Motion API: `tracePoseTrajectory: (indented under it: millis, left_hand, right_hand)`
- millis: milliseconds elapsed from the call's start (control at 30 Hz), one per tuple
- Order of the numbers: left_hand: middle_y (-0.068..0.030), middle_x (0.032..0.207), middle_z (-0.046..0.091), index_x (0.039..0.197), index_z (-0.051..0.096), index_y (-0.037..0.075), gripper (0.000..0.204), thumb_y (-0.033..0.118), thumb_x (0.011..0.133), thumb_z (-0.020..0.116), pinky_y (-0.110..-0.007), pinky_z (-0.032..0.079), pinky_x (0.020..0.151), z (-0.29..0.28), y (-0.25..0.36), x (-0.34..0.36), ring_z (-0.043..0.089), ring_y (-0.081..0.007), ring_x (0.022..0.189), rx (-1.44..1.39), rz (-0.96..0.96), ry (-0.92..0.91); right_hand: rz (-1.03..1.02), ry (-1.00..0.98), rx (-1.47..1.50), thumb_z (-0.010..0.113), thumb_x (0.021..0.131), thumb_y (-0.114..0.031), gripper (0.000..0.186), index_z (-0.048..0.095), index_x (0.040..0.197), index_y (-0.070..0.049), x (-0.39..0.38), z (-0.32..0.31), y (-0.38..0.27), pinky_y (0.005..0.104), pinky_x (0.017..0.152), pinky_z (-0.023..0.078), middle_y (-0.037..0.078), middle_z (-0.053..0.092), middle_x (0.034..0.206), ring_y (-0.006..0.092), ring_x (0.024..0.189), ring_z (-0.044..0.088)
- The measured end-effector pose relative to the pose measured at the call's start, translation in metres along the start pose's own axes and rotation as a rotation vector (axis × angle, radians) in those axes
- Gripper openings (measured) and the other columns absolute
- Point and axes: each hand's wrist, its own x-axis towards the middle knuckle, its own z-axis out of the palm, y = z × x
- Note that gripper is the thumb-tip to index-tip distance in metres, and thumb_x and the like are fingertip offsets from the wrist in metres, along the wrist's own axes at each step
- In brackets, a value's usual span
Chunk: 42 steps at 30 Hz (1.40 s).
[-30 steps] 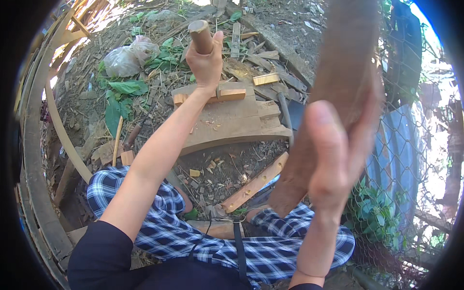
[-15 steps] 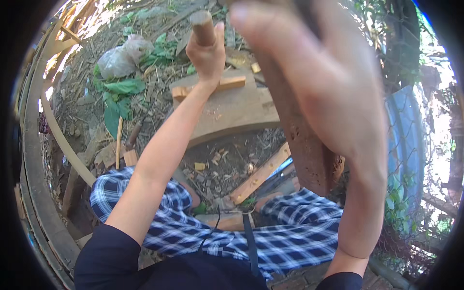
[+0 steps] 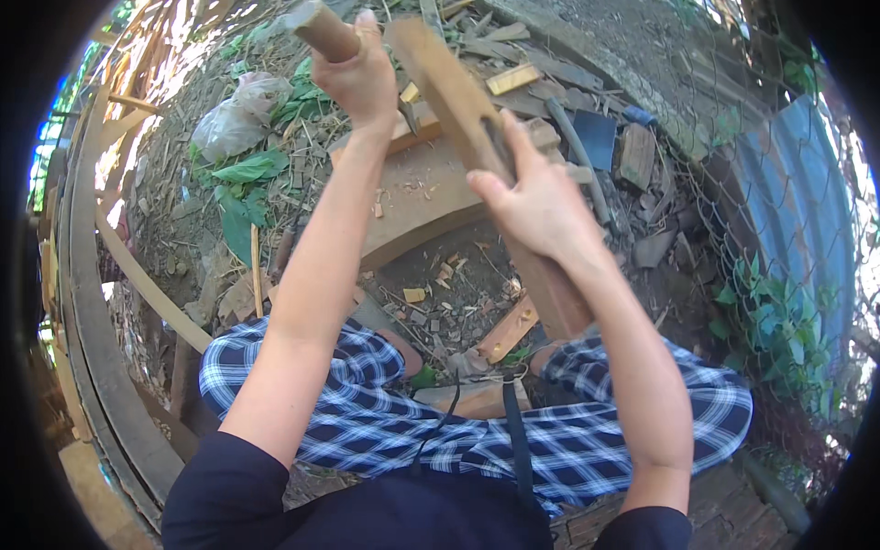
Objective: The person chisels a mortise into a piece of wood by striking a chisel with a hammer.
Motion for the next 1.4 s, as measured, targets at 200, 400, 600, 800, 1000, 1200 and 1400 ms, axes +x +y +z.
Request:
tracePoseTrajectory:
  millis: [200,400,600,800,1000,1200,1400]
  left_hand:
    - [-0.0027,0.070,0.062,0.085,0.065,0.000,0.019,0.014,0.090,0.077,-0.031,0.047,0.063,0.019,0.012,-0.006,0.055,-0.0118,0.064,0.066,0.111,-0.063]
    - [-0.0157,0.076,0.068,0.100,0.067,0.007,0.022,0.002,0.080,0.074,-0.038,0.052,0.064,0.036,0.016,-0.036,0.070,-0.0321,0.070,0.115,0.316,-0.266]
    - [-0.0160,0.074,0.066,0.094,0.061,0.015,0.026,0.010,0.074,0.076,-0.047,0.051,0.061,0.049,0.030,-0.047,0.068,-0.0392,0.073,0.387,0.252,-0.339]
    - [-0.0131,0.072,0.069,0.092,0.066,0.001,0.022,0.020,0.089,0.075,-0.037,0.054,0.066,0.045,0.030,-0.039,0.073,-0.0292,0.072,0.268,0.192,-0.335]
    - [0.0017,0.060,0.051,0.075,0.055,0.010,0.032,0.026,0.091,0.077,-0.028,0.040,0.045,-0.004,0.054,0.085,0.050,-0.0091,0.048,-0.259,-0.398,0.323]
    - [0.0034,0.057,0.047,0.083,0.053,0.012,0.029,0.028,0.093,0.076,-0.028,0.036,0.038,-0.027,0.037,0.074,0.044,-0.0093,0.041,-0.256,-0.359,0.170]
    - [0.0041,0.057,0.047,0.080,0.053,0.010,0.031,0.028,0.094,0.075,-0.027,0.036,0.038,-0.021,0.007,0.045,0.045,-0.0086,0.042,-0.204,-0.354,0.092]
  right_hand:
    - [0.130,-0.092,-0.093,0.062,0.088,-0.044,0.086,0.023,0.161,-0.021,-0.013,0.035,0.017,0.0540,0.099,0.049,0.035,0.067,0.112,0.0518,0.108,0.065]
    - [0.119,-0.102,-0.088,0.062,0.088,-0.043,0.086,0.022,0.161,-0.022,-0.012,0.035,0.021,0.0532,0.099,0.050,0.036,0.067,0.114,0.0516,0.109,0.064]
    - [0.116,-0.081,-0.068,0.063,0.087,-0.045,0.088,0.022,0.161,-0.021,-0.015,0.032,0.019,0.0519,0.103,0.047,0.033,0.066,0.120,0.0514,0.114,0.062]
    - [0.114,-0.056,-0.115,0.063,0.087,-0.046,0.088,0.022,0.161,-0.021,-0.013,0.042,0.019,0.0536,0.100,0.049,0.034,0.067,0.115,0.0526,0.110,0.063]
    - [0.116,0.014,-0.149,0.064,0.089,-0.042,0.088,0.018,0.161,-0.021,-0.023,0.057,0.018,0.0581,0.091,0.052,0.034,0.069,0.102,0.0548,0.098,0.066]
    - [0.078,0.028,-0.174,0.064,0.089,-0.043,0.089,0.018,0.161,-0.020,-0.019,0.063,0.017,0.0574,0.089,0.053,0.033,0.070,0.100,0.0533,0.097,0.067]
    - [0.098,0.023,-0.171,0.064,0.088,-0.043,0.089,0.018,0.161,-0.021,-0.020,0.068,0.014,0.0573,0.090,0.053,0.033,0.070,0.100,0.0531,0.097,0.067]
